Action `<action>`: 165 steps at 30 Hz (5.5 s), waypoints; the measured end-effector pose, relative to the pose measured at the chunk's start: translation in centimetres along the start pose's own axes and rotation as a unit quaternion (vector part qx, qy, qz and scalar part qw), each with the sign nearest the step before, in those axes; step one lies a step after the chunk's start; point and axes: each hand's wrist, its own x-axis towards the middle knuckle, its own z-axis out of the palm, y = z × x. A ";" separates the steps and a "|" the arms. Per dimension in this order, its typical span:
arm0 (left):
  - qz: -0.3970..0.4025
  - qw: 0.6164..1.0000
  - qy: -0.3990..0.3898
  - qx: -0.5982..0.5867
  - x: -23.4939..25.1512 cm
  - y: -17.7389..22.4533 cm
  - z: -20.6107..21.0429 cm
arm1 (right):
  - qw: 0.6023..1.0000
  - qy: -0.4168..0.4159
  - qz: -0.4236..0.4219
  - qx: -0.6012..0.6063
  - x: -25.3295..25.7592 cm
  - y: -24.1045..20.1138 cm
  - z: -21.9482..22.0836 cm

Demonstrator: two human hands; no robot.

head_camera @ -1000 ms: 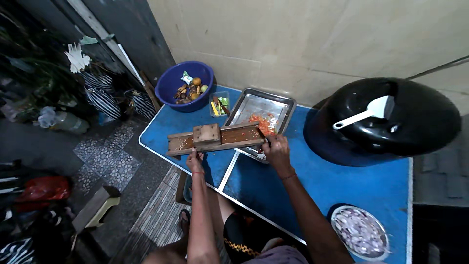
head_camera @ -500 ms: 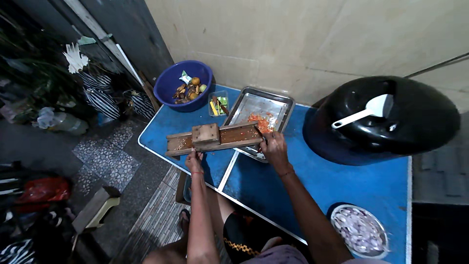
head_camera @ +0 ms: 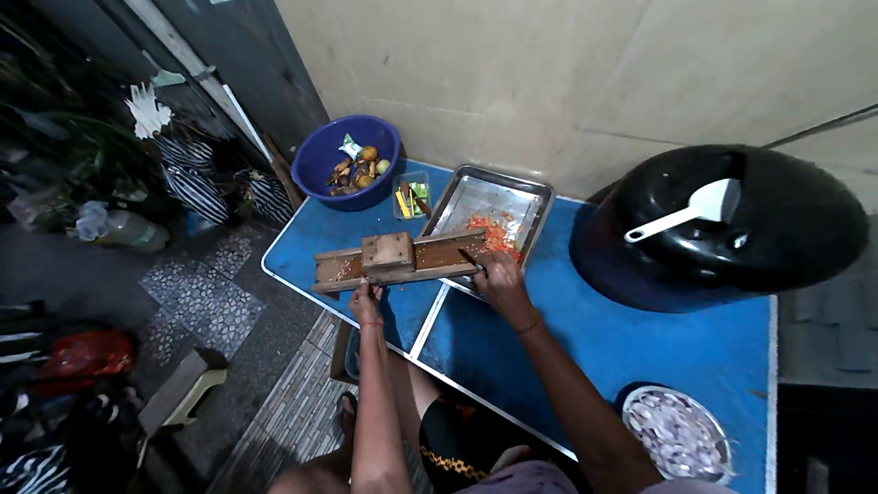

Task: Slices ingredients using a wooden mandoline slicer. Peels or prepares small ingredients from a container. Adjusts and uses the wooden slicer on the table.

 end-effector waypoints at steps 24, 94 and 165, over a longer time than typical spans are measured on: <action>0.000 1.000 0.001 -0.001 0.0 -0.2 0.0 | 0.996 0.073 -0.007 0.047 2.0 2.7 -0.9; 0.003 1.000 0.001 -0.007 -0.4 0.0 0.1 | 0.997 0.068 -0.022 -0.010 2.4 9.1 -2.6; 0.003 1.000 0.004 -0.009 -0.4 -0.1 0.0 | 0.991 -0.015 0.129 -0.016 -0.4 2.9 -2.5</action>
